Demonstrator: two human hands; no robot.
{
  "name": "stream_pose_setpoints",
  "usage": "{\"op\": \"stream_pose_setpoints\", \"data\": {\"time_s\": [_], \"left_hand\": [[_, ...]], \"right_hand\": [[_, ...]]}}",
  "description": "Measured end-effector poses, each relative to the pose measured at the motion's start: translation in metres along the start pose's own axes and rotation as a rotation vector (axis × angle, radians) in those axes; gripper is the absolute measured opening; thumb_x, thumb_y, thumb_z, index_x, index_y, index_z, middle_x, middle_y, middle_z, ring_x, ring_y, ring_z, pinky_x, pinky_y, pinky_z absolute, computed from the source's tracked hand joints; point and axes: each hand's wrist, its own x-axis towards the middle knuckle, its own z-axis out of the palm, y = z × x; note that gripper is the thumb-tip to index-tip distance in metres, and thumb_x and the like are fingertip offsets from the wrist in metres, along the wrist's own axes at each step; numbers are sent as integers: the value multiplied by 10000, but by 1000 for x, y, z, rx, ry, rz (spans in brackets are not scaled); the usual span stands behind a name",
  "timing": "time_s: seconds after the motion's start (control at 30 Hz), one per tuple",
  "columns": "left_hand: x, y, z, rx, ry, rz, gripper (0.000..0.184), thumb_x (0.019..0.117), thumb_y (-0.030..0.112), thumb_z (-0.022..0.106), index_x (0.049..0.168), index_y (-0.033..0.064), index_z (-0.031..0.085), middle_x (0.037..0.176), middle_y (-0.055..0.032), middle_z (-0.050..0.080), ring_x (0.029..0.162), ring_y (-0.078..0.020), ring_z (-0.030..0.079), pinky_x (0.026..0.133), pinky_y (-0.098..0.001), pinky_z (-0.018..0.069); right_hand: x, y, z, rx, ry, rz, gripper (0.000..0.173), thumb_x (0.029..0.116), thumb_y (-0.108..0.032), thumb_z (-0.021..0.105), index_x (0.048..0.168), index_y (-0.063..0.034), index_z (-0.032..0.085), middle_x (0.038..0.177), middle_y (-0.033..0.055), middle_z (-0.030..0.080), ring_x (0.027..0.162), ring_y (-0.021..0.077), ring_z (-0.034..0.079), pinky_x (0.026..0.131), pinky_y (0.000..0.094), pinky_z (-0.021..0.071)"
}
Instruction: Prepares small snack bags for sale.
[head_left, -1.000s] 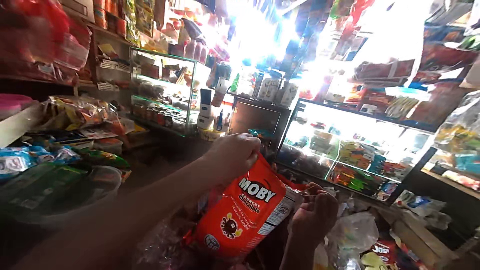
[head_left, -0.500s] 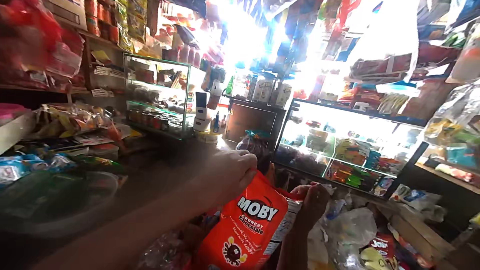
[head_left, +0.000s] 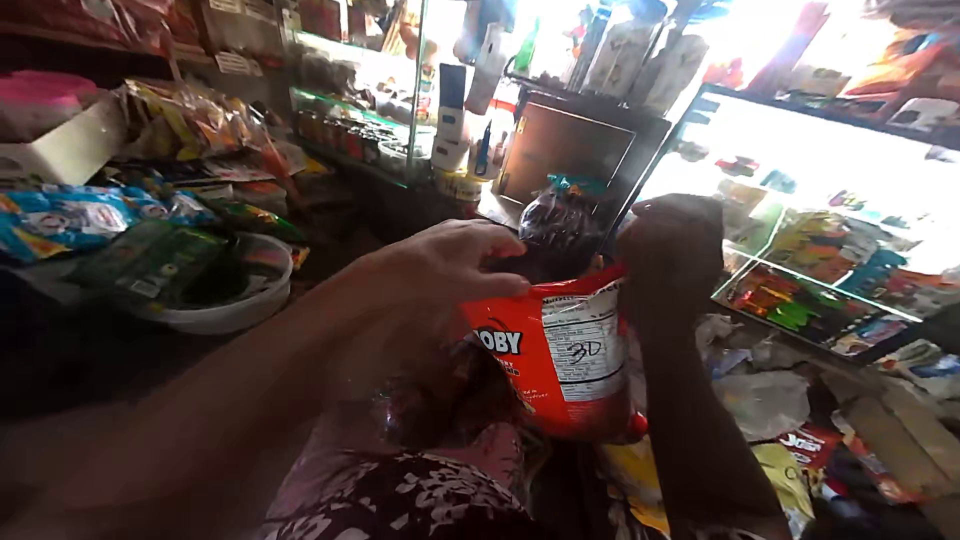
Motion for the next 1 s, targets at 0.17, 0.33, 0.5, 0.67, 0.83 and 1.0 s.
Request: {"op": "stream_pose_setpoints", "data": {"time_s": [0.17,0.33,0.5,0.67,0.83,1.0], "left_hand": [[26,18,19,-76,-8,180,209,999,179,645,1094,33,760,1035,-83,737,946,-103,667,850,-274,524],[43,16,35,-128,10,230,203,1029,100,574,1071,-11,738,954,-95,713,824,-84,633,766,-245,513],[49,15,50,99,224,397,180,991,119,620,1043,27,766,968,-96,743,914,-186,715,822,-372,580],[56,26,49,412,402,462,170,974,102,594,902,35,733,852,-103,717,874,-261,719,768,-424,575],[68,37,32,592,438,395,102,959,85,630,926,54,721,830,-102,709,796,-269,717,732,-438,571],[66,49,20,580,400,395,101,957,77,638,914,46,724,825,-108,708,807,-272,716,731,-444,560]], "right_hand": [[0,-1,8,18,-46,-28,180,1063,-156,509,1112,11,556,863,-10,620,732,-61,591,685,144,534],[-6,8,9,71,21,25,182,1077,-176,481,1137,-13,535,830,-45,594,681,-57,572,640,154,529],[-9,9,10,84,107,81,145,1059,-176,511,1127,-53,549,806,-77,598,658,-60,569,617,153,527],[-3,9,9,18,253,68,150,1080,-194,460,1065,-71,544,776,-73,591,647,-63,563,610,144,519],[7,15,-6,177,396,32,159,1062,-179,463,1024,-263,593,964,-164,640,893,-22,647,794,198,572],[5,3,-5,325,292,204,150,1038,-228,525,978,-187,657,1144,-99,662,1100,16,625,911,230,548]]}}
